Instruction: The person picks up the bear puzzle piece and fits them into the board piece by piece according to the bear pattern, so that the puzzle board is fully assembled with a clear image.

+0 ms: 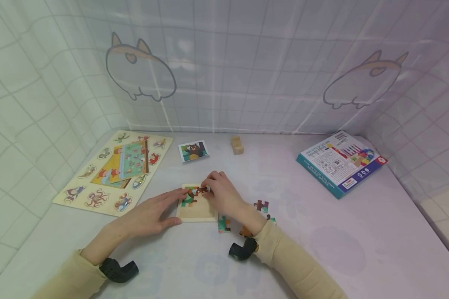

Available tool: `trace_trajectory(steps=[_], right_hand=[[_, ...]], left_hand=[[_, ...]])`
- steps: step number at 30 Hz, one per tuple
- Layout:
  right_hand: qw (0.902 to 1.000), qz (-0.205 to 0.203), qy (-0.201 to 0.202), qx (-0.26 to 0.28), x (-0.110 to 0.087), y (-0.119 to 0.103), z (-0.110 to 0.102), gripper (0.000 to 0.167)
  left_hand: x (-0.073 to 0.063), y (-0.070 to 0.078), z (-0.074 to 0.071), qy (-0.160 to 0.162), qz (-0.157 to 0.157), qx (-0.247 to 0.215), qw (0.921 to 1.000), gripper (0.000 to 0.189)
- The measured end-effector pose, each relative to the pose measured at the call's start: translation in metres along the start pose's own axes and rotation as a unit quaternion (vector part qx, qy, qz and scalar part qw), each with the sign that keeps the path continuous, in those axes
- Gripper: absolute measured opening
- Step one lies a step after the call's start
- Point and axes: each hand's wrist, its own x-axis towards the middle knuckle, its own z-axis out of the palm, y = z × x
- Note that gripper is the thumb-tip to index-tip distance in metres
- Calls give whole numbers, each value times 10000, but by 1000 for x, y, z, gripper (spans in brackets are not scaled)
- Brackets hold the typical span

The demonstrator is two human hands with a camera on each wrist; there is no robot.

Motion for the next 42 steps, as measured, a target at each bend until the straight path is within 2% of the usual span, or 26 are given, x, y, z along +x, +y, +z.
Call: trace_trajectory(steps=[6,15,21,30,35,42], right_hand=[[10000,-9,-18,-46,1,0,-1,15],[10000,1,-19,-56,0,1,-1,17],[9999,41,-52,-100,0,1,-1,19],[9999,29,-69,-127,1,1,-2,20],[9996,111,-212,-166,2,1,-5,22],[9984,330,-465,48,-4,-2,-23,36]], left_hand=[[0,0,-1,70,381,170,9991,59],[1,3,0,138,926,314,9951,57],[1,3,0,-37,857,197,9961,56],[2,6,2,19,983,367,9945,53],[3,6,1,-86,880,266,9957,54],[2,5,1,-193,769,82,9968,55]])
